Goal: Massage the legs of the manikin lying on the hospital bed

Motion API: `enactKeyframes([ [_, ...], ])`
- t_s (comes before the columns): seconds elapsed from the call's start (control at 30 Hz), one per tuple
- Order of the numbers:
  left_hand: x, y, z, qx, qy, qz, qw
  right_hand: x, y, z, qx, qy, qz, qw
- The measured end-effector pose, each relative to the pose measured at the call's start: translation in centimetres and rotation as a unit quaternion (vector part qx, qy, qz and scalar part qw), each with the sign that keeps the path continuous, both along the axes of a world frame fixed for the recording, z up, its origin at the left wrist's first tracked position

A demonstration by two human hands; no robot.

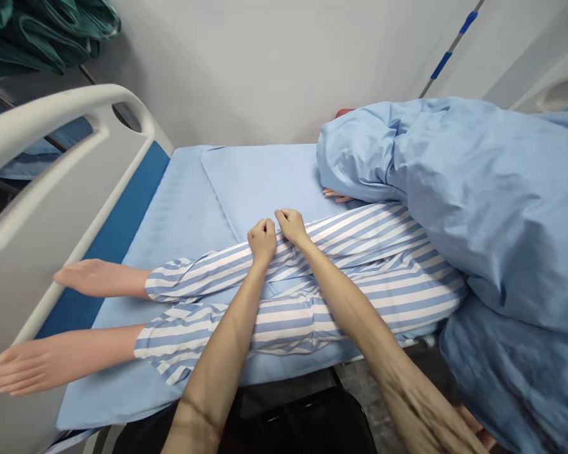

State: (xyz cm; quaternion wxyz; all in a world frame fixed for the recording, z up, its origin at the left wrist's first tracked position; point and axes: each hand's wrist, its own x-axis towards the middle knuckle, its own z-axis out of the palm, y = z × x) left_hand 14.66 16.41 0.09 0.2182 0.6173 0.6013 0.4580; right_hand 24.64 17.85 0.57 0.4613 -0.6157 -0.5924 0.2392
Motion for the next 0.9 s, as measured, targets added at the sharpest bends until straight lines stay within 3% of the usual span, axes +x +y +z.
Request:
enactKeyframes([
  [0.2,0.0,0.0,0.2,-0.014,-0.036,-0.056,0.998,0.1,0.5,0.3,0.000,0.073,-0.007,0.997],
  [0.33,1.1,0.6,2.4,-0.044,-0.144,-0.111,0.982,0.3,0.9,-0.1,0.004,0.129,-0.001,0.992],
  [0.47,2.6,1.5,4.1,-0.009,-0.228,-0.111,0.967,0.5,1.2,-0.4,0.017,0.165,0.014,0.986],
  [0.7,2.8,2.1,0.6,-0.006,0.013,-0.040,0.999,0.3,1.3,0.0,0.000,0.179,-0.028,0.983],
  [0.9,2.6,2.0,0.6,-0.037,0.104,-0.032,0.993,0.2,1.4,-0.3,-0.012,0.160,-0.043,0.986],
])
